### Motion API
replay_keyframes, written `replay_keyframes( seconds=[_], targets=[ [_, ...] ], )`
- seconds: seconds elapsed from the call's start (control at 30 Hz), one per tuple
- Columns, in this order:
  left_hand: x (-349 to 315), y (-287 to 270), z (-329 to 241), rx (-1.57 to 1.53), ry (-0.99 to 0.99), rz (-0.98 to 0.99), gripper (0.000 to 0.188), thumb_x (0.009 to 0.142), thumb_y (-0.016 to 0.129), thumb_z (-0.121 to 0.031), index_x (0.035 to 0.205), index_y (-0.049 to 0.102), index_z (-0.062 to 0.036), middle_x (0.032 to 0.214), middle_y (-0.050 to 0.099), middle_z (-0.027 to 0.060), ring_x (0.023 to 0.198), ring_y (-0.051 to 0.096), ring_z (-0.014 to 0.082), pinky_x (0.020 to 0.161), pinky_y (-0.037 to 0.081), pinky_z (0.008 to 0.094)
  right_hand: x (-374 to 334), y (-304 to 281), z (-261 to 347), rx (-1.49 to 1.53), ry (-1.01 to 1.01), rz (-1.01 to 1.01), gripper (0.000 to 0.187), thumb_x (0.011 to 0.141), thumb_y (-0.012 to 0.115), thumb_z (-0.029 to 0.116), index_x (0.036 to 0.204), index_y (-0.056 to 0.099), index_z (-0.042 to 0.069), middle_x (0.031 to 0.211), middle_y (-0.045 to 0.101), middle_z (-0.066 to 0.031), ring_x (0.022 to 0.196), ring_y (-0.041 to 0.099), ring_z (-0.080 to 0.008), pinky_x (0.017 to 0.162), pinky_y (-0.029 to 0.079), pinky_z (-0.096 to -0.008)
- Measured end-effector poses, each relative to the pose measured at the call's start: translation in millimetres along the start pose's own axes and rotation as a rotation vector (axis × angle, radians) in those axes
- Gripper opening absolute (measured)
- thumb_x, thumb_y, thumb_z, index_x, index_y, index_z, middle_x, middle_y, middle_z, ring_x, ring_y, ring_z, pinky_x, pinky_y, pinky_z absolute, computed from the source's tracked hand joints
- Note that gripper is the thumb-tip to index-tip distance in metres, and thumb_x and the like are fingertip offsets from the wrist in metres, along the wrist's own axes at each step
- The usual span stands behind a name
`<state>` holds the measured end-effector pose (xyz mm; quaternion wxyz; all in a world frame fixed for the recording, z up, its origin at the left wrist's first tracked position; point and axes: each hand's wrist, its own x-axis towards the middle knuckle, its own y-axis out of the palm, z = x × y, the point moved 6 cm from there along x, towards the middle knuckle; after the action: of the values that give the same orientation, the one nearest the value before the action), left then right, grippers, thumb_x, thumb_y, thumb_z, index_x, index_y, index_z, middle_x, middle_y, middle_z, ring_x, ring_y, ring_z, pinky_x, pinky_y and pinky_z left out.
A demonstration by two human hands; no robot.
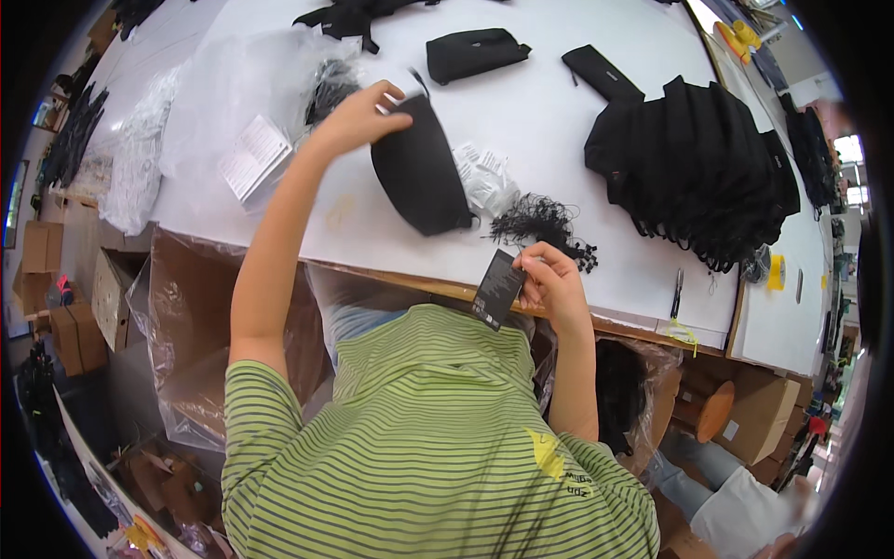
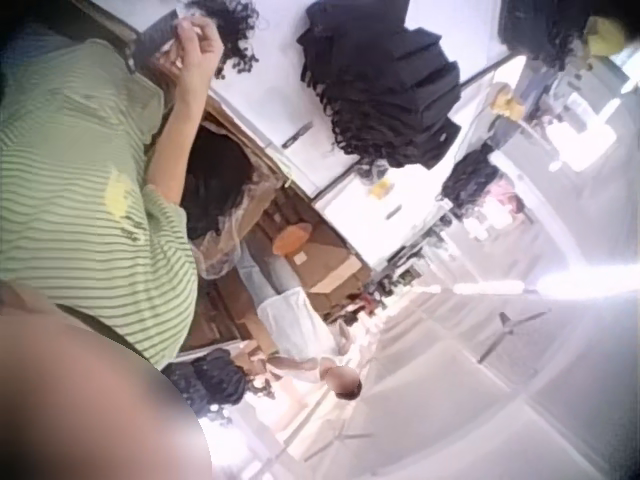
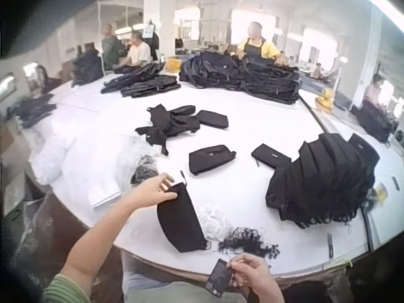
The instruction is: Packing sunglasses or glasses cases with labels and silica gel packets in a warehouse environment.
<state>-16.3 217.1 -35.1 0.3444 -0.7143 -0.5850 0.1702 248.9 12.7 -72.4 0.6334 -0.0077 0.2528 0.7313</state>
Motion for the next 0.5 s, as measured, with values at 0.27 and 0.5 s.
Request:
replay_keyframes(
  seconds=[0.27,0.5],
  targets=[
    [-121,88,-67,0.106,0.386,0.172,0.038,0.07,0.067,-0.012,0.107,0.062,-0.0138,0.125,0.05,0.0123,0.12,0.042,0.0324,0.101,0.031,0.046,6,9,0,-0.101,-0.005,-0.052,0.013,0.089,0.058,0.011,0.089,0.061,-0.001,0.053,0.051,0.0007,0.041,0.044,-0.0045,0.044,0.042,-0.0206],
    [-159,73,-85,0.174,0.239,-0.197,0.024,0.067,0.072,-0.014,0.09,0.066,-0.0148,0.111,0.054,0.0041,0.11,0.045,0.0254,0.094,0.031,0.0411,6,23,6,-0.448,-0.049,-0.173,0.012,0.087,0.064,0.013,0.089,0.066,0.002,0.054,0.048,0.0036,0.045,0.039,-0.0019,0.042,0.03,-0.0199]
  ],
)
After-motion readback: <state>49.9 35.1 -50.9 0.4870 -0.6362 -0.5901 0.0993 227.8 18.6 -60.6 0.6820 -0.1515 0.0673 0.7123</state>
